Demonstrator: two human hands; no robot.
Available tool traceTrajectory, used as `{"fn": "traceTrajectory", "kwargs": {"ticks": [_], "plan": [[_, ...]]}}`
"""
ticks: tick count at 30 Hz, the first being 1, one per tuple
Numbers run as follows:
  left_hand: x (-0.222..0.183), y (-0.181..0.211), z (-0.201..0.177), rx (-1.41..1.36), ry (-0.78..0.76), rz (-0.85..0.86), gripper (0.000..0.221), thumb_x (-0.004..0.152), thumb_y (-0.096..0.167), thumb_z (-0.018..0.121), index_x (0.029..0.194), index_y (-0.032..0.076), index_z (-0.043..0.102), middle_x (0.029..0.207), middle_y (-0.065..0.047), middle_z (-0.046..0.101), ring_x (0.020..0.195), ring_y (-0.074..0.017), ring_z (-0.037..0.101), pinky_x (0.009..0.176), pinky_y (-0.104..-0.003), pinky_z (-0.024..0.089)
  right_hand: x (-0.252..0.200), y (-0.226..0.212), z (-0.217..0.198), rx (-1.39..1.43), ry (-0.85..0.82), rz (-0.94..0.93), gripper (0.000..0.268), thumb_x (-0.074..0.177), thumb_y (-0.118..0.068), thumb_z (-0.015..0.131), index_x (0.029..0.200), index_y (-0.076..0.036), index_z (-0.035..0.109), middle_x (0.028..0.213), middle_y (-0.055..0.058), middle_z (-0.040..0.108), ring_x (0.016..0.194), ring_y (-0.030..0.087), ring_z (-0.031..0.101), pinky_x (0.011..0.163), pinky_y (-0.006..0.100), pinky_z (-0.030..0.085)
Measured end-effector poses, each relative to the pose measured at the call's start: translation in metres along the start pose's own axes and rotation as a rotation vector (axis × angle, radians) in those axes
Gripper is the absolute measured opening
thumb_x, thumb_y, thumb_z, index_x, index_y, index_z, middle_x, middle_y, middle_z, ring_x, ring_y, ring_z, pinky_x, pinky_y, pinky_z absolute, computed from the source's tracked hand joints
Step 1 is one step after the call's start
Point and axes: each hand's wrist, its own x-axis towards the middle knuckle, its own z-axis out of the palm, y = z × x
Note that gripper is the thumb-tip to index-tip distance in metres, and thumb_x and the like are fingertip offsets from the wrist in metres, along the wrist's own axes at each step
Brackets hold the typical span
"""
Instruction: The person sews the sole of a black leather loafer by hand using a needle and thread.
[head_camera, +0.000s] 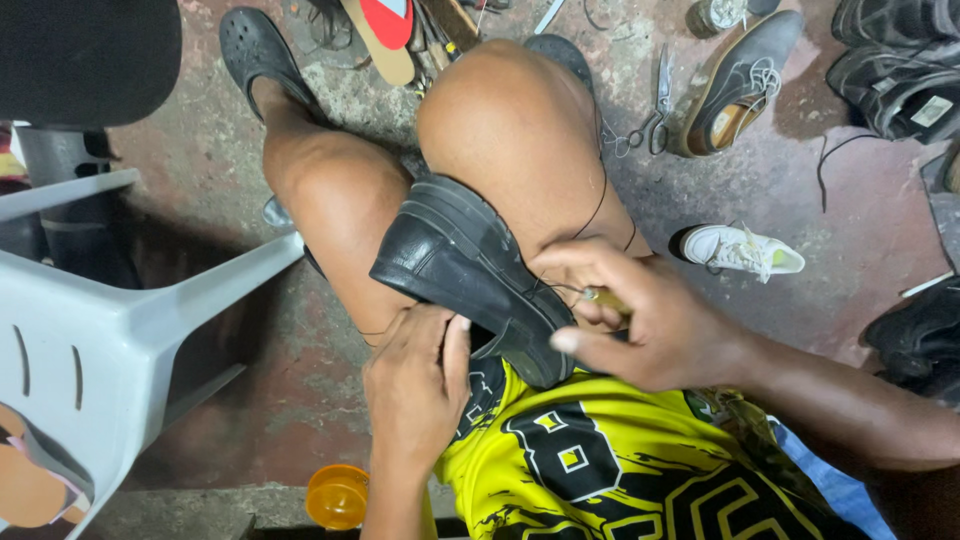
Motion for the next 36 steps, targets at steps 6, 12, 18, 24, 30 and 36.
{"fn": "traceTrajectory", "kwargs": {"ticks": [6,12,18,24,30,36], "plan": [[-0.025,-0.038,0.015,-0.276,0.1,-0.244,0.05,0.084,0.008,0.084,0.063,0.006,0.039,0.059,-0.002,0.042,0.055,-0.012,0.038,0.052,-0.031,0.031,0.024,-0.003,0.027,-0.286,0.199,-0.149,0.067,0.079,-0.025,0.088,0.134,-0.01,0.052,0.089,0.005,0.06,0.076,0.01,0.061,0.064,0.028,0.052],[-0.047,-0.11,-0.011,-0.483,0.403,-0.472,0.049,0.099,0.006,0.076,0.069,0.011,0.038,0.067,0.007,0.04,0.062,-0.0026,0.033,0.056,-0.021,0.026,0.032,-0.008,0.03,-0.178,0.19,-0.02,0.061,0.078,-0.022,0.088,0.129,-0.011,0.055,0.083,0.004,0.058,0.067,0.012,0.058,0.062,0.031,0.054],[-0.028,-0.049,-0.013,0.006,0.343,-0.142,0.012,0.094,0.003,0.072,0.104,0.004,0.066,0.105,-0.011,0.066,0.083,-0.0176,0.061,0.074,-0.032,0.05,0.03,-0.015,0.021,-0.302,0.115,-0.06,0.072,0.077,-0.023,0.088,0.137,-0.012,0.049,0.066,0.003,0.048,0.059,0.014,0.053,0.058,0.032,0.048],[0.007,-0.007,0.001,0.02,-0.138,0.042,0.016,0.092,0.011,0.074,0.106,0.002,0.072,0.099,-0.016,0.071,0.088,-0.035,0.069,0.073,-0.042,0.053,0.019,-0.021,-0.002,-0.601,-0.135,0.161,0.101,0.082,-0.045,0.079,0.16,-0.013,0.023,0.091,0.007,0.071,0.063,0.015,0.064,0.06,0.032,0.056],[0.009,-0.01,0.008,-0.016,-0.122,-0.034,0.018,0.084,0.017,0.079,0.081,0.004,0.067,0.075,-0.01,0.065,0.07,-0.0293,0.064,0.063,-0.04,0.049,-0.006,-0.019,-0.033,-0.746,-0.037,-0.175,0.083,0.089,-0.049,0.068,0.156,-0.013,0.036,0.137,0.017,0.063,0.063,0.015,0.07,0.052,0.028,0.058],[-0.006,-0.017,0.023,-0.317,0.033,-0.187,0.034,0.087,-0.004,0.07,0.067,0.001,0.043,0.073,-0.007,0.045,0.059,-0.0149,0.041,0.054,-0.03,0.034,0.016,-0.004,-0.007,-0.776,0.078,-0.349,0.057,0.092,-0.044,0.064,0.138,-0.01,0.054,0.121,0.011,0.065,0.08,0.024,0.071,0.063,0.036,0.059]]}}
